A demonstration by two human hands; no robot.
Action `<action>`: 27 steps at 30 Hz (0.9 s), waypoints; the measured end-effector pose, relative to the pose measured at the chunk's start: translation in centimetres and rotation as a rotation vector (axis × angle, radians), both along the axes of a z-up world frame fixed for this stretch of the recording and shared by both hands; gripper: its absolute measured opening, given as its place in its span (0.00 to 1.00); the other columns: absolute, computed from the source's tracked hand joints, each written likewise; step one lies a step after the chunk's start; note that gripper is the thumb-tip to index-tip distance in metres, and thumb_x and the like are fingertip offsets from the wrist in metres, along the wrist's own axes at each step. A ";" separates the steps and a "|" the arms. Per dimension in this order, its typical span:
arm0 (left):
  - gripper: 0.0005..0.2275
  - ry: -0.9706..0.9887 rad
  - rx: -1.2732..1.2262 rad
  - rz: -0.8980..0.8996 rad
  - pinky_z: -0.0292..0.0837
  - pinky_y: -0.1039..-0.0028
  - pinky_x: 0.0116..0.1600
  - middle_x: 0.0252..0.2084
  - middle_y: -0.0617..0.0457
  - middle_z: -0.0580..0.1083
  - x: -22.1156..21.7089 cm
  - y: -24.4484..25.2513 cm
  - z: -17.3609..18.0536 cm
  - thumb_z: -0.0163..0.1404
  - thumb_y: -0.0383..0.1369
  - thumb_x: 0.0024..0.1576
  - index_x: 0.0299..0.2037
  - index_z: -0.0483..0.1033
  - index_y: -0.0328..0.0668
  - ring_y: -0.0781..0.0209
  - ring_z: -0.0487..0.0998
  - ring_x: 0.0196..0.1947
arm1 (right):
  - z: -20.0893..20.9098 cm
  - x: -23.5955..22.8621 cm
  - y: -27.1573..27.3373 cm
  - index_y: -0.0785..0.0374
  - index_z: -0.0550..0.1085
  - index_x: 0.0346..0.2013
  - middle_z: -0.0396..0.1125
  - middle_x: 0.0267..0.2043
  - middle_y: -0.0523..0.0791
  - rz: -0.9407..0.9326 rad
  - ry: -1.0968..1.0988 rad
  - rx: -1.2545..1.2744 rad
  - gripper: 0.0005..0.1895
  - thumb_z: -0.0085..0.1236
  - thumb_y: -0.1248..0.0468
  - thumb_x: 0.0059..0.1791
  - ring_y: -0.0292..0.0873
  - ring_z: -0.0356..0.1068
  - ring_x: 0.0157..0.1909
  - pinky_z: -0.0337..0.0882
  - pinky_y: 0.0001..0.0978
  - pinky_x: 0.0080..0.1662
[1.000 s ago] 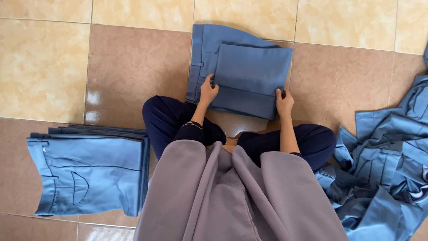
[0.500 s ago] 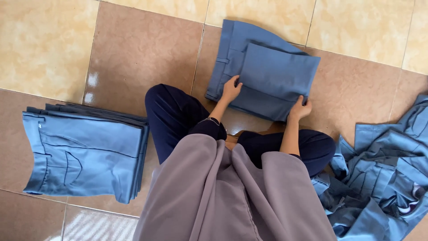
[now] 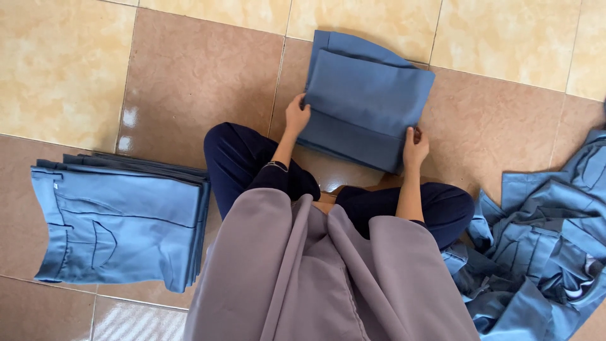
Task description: Folding blue fabric pants into neat squares while sitting on the floor.
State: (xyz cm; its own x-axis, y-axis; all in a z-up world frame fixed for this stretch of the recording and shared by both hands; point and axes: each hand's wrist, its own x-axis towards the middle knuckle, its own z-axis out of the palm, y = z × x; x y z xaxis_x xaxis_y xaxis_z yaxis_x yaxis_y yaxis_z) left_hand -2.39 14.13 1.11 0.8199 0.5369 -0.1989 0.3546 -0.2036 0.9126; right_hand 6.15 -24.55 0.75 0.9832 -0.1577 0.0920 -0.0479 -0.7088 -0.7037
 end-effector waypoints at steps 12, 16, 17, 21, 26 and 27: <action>0.18 -0.008 0.060 0.007 0.75 0.53 0.60 0.54 0.31 0.74 -3.7 0.6 -0.2 0.53 0.28 0.61 0.60 0.71 0.29 0.36 0.75 0.58 | -1.2 1.4 -0.5 0.55 0.67 0.65 0.64 0.62 0.58 -0.078 0.562 0.701 0.39 0.77 0.57 0.43 0.65 0.63 0.65 0.66 0.64 0.59; 0.18 -0.049 0.059 0.008 0.75 0.53 0.59 0.53 0.30 0.74 -4.6 0.4 0.0 0.53 0.28 0.61 0.60 0.72 0.27 0.35 0.75 0.57 | 3.4 1.7 0.3 0.63 0.55 0.74 0.48 0.74 0.65 -0.056 0.778 0.793 0.51 0.77 0.51 0.47 0.71 0.46 0.74 0.50 0.70 0.67; 0.18 -0.060 0.039 0.009 0.76 0.54 0.58 0.52 0.30 0.75 -4.7 0.5 -0.5 0.55 0.28 0.60 0.59 0.72 0.28 0.35 0.76 0.56 | 3.7 2.2 0.2 0.62 0.53 0.75 0.46 0.75 0.64 -0.052 0.806 0.803 0.53 0.78 0.53 0.46 0.71 0.43 0.75 0.47 0.71 0.68; 0.21 -0.056 -0.120 -0.014 0.78 0.55 0.56 0.52 0.33 0.76 -4.3 0.8 -1.6 0.58 0.32 0.60 0.62 0.72 0.34 0.41 0.78 0.54 | 9.1 5.8 1.9 0.56 0.54 0.75 0.46 0.76 0.59 0.034 0.669 0.692 0.55 0.82 0.60 0.43 0.69 0.42 0.76 0.44 0.75 0.68; 0.18 -0.182 -0.390 -0.055 0.75 0.66 0.54 0.51 0.43 0.78 -0.8 -0.8 0.9 0.55 0.37 0.62 0.59 0.75 0.37 0.51 0.79 0.52 | 24.8 10.0 6.8 0.69 0.67 0.61 0.65 0.58 0.54 0.454 0.225 0.381 0.30 0.70 0.68 0.47 0.55 0.61 0.56 0.62 0.54 0.56; 0.19 -0.168 -0.535 -0.051 0.74 0.77 0.50 0.50 0.49 0.79 -0.2 -1.3 3.4 0.52 0.40 0.61 0.58 0.76 0.35 0.62 0.79 0.49 | 28.3 10.1 7.7 0.80 0.74 0.51 0.74 0.45 0.52 0.693 -0.035 0.227 0.16 0.61 0.74 0.50 0.44 0.71 0.40 0.73 0.33 0.45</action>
